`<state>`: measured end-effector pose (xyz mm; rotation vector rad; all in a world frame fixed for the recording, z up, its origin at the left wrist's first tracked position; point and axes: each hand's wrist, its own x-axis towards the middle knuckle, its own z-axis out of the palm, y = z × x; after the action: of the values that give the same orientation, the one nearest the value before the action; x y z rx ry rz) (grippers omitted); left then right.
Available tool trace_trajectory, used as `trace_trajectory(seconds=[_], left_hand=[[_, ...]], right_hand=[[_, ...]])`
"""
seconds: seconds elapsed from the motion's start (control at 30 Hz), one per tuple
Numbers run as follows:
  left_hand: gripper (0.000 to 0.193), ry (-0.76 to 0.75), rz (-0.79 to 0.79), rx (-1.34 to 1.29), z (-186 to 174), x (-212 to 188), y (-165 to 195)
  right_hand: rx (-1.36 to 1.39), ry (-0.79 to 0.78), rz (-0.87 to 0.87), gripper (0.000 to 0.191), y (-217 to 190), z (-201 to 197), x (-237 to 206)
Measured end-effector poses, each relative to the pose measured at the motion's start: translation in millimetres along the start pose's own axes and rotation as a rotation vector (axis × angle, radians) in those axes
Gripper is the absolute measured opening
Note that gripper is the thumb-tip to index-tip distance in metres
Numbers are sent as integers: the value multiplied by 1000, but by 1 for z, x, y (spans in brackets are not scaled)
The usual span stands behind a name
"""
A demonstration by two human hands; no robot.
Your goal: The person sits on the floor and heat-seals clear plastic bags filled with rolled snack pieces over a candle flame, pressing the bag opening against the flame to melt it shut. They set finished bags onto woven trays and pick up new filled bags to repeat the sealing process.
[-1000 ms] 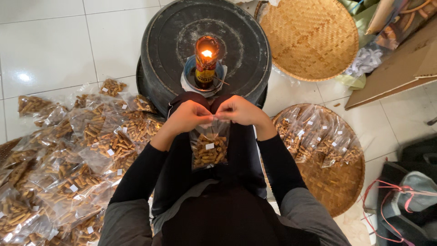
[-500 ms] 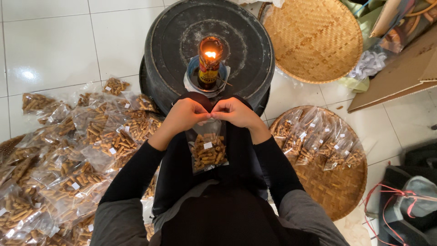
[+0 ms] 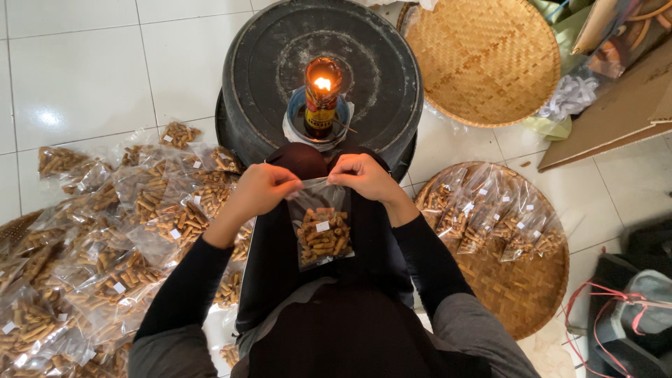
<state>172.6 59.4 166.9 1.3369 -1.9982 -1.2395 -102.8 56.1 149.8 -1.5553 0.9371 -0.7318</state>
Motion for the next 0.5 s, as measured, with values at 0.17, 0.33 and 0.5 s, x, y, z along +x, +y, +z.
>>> trace_trajectory(seconds=[0.17, 0.33, 0.5], left_hand=[[22, 36, -37, -84, -17, -16, -7], [25, 371, 105, 287, -37, -32, 20], [24, 109, 334, 498, 0, -16, 45]], right_hand=[[-58, 16, -18, 10, -5, -1, -3], [-12, 22, -13, 9, -13, -7, -7], [-100, -60, -100, 8, -19, 6, -3]])
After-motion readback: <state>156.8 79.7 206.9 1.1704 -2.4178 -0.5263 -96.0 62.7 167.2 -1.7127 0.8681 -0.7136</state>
